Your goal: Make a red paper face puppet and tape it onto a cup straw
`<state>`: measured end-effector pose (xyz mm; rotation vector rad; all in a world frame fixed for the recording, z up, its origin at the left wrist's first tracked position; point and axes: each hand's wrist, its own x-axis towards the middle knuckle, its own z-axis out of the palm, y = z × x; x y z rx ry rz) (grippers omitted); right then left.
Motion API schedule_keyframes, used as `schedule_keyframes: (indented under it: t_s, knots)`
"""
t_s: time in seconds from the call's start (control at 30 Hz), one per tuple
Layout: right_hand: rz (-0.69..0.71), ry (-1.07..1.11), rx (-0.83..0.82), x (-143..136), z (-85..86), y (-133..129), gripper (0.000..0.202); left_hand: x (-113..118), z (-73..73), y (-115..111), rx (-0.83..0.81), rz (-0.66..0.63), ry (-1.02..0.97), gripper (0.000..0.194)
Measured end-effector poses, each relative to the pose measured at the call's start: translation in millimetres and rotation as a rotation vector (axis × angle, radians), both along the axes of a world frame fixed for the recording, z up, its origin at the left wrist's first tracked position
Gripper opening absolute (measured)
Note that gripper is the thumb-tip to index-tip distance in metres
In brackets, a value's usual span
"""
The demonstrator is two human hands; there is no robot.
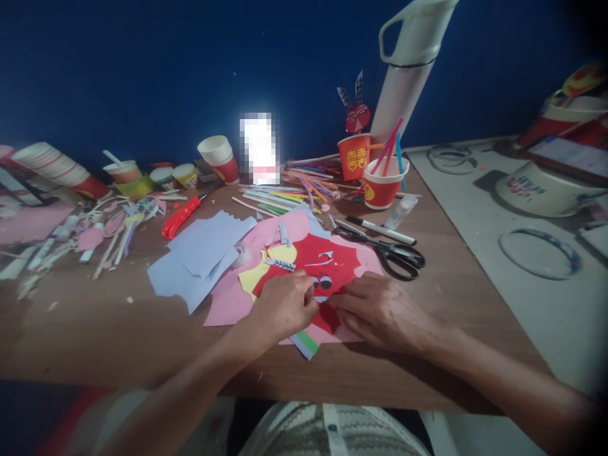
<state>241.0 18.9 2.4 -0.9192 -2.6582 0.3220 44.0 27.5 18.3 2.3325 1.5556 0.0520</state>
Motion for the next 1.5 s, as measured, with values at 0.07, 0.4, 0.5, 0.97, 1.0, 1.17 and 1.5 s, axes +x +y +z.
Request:
schedule_keyframes:
  t_s: [0.07, 0.4, 0.5, 0.97, 1.0, 1.17, 1.5]
  knots:
    - [0.010, -0.033, 0.033, -1.9, -0.6, -1.5, 0.023, 0.0, 0.8, 0.2, -0.010, -0.001, -0.010, 0.009]
    - [0.006, -0.106, 0.120, -6.6, -6.0, -3.5, 0.024, 1.0, 3.9, 0.7, -0.052, -0.001, -0.021, 0.009]
    - [0.014, -0.130, 0.115, -6.4, -9.2, -3.5, 0.023, -2.2, 8.2, 1.8, -0.064, -0.018, -0.038, 0.009]
    - [-0.006, -0.087, 0.120, -7.9, -8.9, -3.3, 0.014, -4.0, 14.8, -43.7, 0.072, -0.061, 0.043, 0.031]
    - [-0.002, -0.073, 0.128, -7.9, -8.8, -3.4, 0.013, 0.5, 11.5, -50.4, 0.080, -0.079, 0.084, 0.033]
    - [0.013, -0.057, 0.153, -7.7, -8.8, -2.8, 0.010, 8.8, 0.0, -65.0, 0.173, -0.060, 0.188, 0.038]
    - [0.016, -0.060, 0.163, -7.3, -12.9, -1.6, 0.014, 8.6, -4.0, -61.7, 0.191, -0.039, 0.218, 0.037]
